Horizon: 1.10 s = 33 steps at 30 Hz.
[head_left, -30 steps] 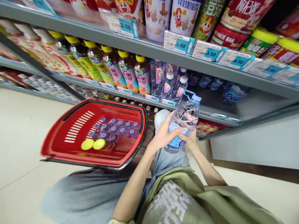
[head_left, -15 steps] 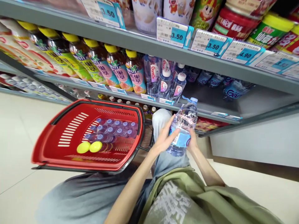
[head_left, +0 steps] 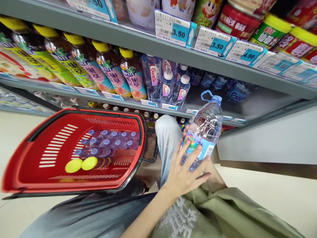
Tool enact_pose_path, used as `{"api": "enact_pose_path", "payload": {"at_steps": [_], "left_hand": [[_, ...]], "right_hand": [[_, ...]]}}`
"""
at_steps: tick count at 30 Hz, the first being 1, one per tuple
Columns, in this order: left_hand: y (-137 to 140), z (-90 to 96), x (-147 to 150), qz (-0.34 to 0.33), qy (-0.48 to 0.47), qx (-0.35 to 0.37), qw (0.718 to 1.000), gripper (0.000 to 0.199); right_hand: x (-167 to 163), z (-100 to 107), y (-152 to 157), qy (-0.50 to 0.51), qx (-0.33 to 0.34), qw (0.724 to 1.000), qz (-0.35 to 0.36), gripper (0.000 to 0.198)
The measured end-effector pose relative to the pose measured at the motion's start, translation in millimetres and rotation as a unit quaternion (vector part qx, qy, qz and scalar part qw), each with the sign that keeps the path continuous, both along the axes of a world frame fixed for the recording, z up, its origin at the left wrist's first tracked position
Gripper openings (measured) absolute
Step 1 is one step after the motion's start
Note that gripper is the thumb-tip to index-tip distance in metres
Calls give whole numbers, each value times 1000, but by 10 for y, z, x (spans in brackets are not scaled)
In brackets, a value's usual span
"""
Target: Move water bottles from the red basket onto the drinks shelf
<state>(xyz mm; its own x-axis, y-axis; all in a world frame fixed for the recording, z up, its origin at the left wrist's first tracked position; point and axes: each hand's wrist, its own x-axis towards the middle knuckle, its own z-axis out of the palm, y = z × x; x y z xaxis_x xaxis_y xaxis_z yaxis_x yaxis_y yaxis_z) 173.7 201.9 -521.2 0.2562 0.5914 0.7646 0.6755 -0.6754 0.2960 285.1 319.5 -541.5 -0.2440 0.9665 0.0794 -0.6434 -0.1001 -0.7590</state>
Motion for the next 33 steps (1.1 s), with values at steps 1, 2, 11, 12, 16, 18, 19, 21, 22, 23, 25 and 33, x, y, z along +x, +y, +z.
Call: {"api": "enact_pose_path", "payload": {"at_steps": [1,2,11,12,16,18,19,21,22,23,25,33], "left_hand": [[2,-7,-14,18,-2,-5,1000,62],[14,-15,-33,36,-23,-18,999,66],[119,-222,-147,-92,-441,-339,826,104],[120,-252,-163,-127,-478,-375,784,107],[193,-213,-294,-186,-463,-461,734,103],[272,-109,-345,-159,-386,-493,763,92],[317,-51,-352,-132,-342,-512,776,91],[407,54,-322,-68,-281,-547,786,91],[448,97,-293,-42,-264,-560,784,91],[487,134,-259,-21,-250,-568,784,91],[554,186,-199,5,-228,-560,797,92],[689,136,-186,17,-205,-511,835,85]], "right_hand": [[-4,44,-56,2,-21,1000,-9,98],[-10,73,-121,0,-44,999,-27,94],[112,-91,-138,-22,-53,994,-98,93],[117,-101,-104,-33,-38,995,-88,101],[154,-80,-75,-55,-11,996,-77,122],[220,-60,-109,-61,-37,996,-58,114],[259,-51,-128,-68,-51,996,-43,108],[326,-25,-155,-82,-60,995,-14,96],[346,-9,-162,-84,-53,995,-9,92],[357,10,-167,-83,-41,996,-10,90],[350,49,-178,-88,-13,996,-18,87],[301,15,-237,-169,62,981,-75,84]]}}
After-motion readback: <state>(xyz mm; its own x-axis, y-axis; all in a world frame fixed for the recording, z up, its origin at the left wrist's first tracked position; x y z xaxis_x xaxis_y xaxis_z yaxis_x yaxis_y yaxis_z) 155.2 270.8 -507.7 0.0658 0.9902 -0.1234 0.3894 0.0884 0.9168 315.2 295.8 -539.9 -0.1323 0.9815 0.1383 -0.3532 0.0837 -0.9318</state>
